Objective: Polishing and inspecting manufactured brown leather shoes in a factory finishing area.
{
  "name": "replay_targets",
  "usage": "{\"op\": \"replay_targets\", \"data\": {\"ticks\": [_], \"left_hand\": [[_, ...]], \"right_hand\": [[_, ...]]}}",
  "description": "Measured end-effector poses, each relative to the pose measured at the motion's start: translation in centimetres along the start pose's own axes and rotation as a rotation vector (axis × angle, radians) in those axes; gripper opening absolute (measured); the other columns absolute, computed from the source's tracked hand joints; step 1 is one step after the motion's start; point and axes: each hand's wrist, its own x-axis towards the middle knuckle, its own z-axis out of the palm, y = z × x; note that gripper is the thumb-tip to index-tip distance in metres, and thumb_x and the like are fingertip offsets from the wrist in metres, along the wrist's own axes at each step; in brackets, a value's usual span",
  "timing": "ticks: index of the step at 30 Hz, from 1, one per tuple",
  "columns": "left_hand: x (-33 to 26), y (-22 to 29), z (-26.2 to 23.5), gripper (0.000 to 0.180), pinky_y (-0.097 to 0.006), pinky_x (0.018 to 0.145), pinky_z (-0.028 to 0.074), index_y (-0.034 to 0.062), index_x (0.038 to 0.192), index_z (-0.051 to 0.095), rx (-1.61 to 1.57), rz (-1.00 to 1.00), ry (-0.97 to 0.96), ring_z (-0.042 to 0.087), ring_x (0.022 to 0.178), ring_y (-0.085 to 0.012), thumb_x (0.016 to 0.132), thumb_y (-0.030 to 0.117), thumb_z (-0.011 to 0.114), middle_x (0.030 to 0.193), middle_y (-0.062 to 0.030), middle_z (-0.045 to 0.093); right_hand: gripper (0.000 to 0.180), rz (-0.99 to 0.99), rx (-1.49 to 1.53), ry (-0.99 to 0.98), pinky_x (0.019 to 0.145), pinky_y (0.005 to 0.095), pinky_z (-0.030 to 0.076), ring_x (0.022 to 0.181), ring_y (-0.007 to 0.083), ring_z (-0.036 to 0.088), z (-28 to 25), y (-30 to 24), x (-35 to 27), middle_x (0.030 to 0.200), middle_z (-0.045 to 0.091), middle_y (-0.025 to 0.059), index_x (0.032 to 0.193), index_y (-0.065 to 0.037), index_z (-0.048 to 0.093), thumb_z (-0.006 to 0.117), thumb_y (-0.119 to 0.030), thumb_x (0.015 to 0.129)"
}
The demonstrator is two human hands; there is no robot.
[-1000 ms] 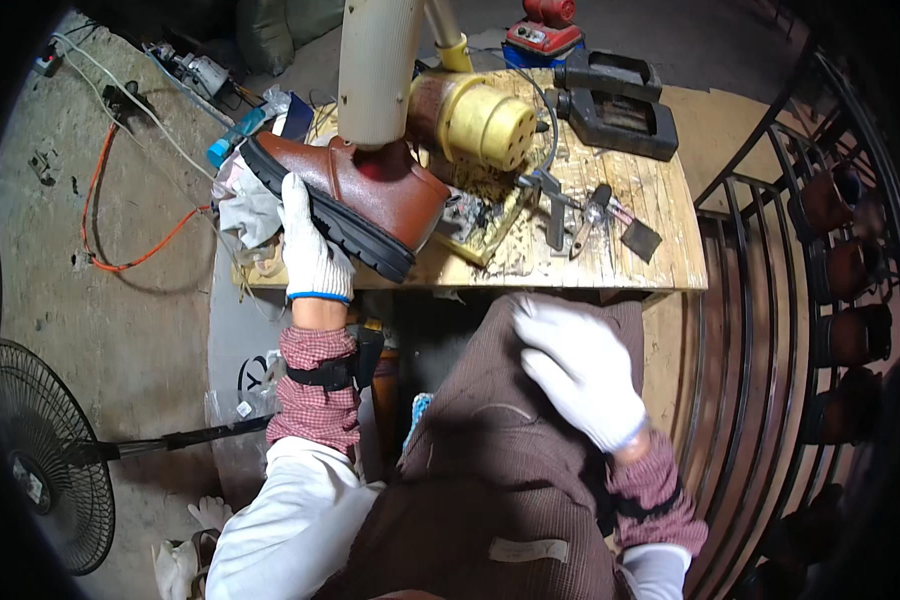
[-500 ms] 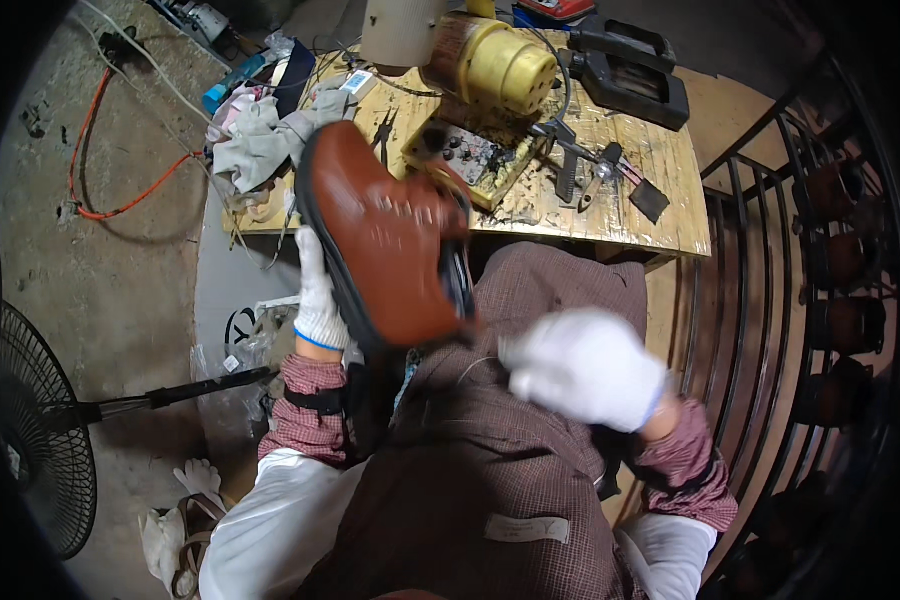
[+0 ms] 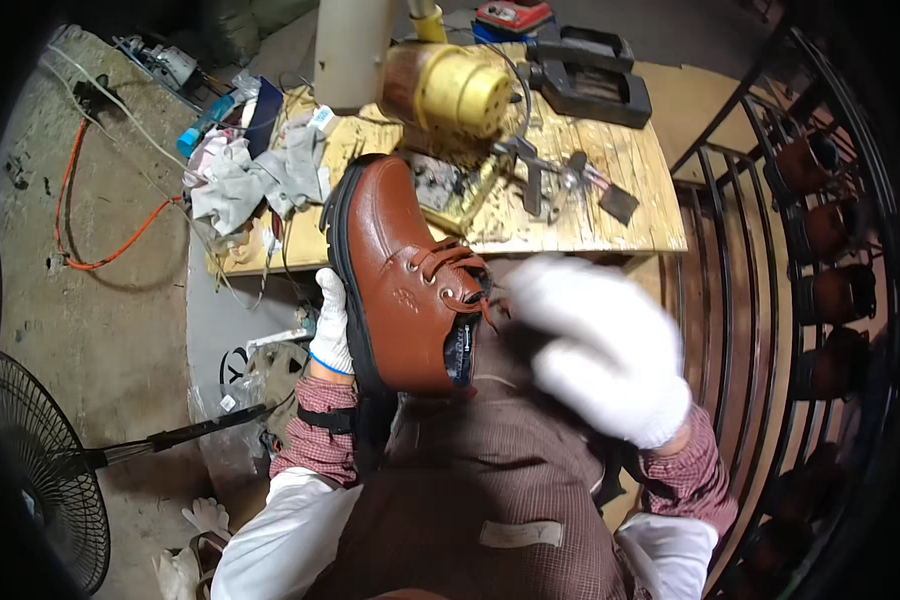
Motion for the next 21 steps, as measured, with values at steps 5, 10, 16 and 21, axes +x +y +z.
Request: {"op": "replay_targets", "data": {"ticks": [5, 10, 16, 21], "left_hand": [[1.6, 1.0, -3.5, 0.107, -0.052, 0.118, 0.039, 0.0072, 0.158, 0.032, 0.075, 0.059, -0.038, 0.046, 0.141, -0.0352, 0.084, 0.080, 0.056, 0.157, -0.0163, 0.043], [1.3, 1.3, -2.9, 0.098, -0.050, 0.117, 0.042, 0.0024, 0.156, 0.036, 0.206, 0.143, 0.154, 0.050, 0.138, -0.0336, 0.090, 0.072, 0.059, 0.154, -0.0170, 0.047], [0.7, -0.9, -3.7, 0.080, -0.045, 0.116, 0.043, 0.0012, 0.153, 0.040, -0.001, -0.127, 0.028, 0.051, 0.137, -0.0301, 0.099, 0.056, 0.060, 0.152, -0.0163, 0.049], [-2.0, -5.0, -5.2, 0.091, -0.050, 0.120, 0.035, 0.0019, 0.156, 0.035, 0.145, -0.243, -0.108, 0.045, 0.142, -0.0337, 0.093, 0.058, 0.068, 0.156, -0.0200, 0.043]], "right_hand": [[0.043, 0.506, -0.064, 0.285, 0.109, 0.0385, 0.046, 0.126, 0.0318, 0.063, 0.8, 1.9, -5.0, 0.132, 0.067, 0.0187, 0.128, 0.003, 0.066, 0.069, -0.014, 0.088], [0.040, 0.577, -0.082, 0.157, 0.107, 0.0400, 0.049, 0.123, 0.0340, 0.065, 5.5, 2.4, -9.3, 0.129, 0.069, 0.0188, 0.122, 0.001, 0.068, 0.072, -0.017, 0.087], [0.060, 0.013, -0.216, -0.019, 0.110, 0.0518, 0.044, 0.120, 0.0449, 0.060, 3.9, 0.7, -0.2, 0.125, 0.066, 0.0206, 0.123, -0.001, 0.066, 0.074, -0.038, 0.077], [0.028, -0.227, -0.475, -0.156, 0.096, 0.0469, 0.050, 0.108, 0.0333, 0.064, 4.3, 4.8, 6.1, 0.106, 0.067, 0.0129, 0.096, -0.013, 0.073, 0.075, -0.029, 0.073]]}}
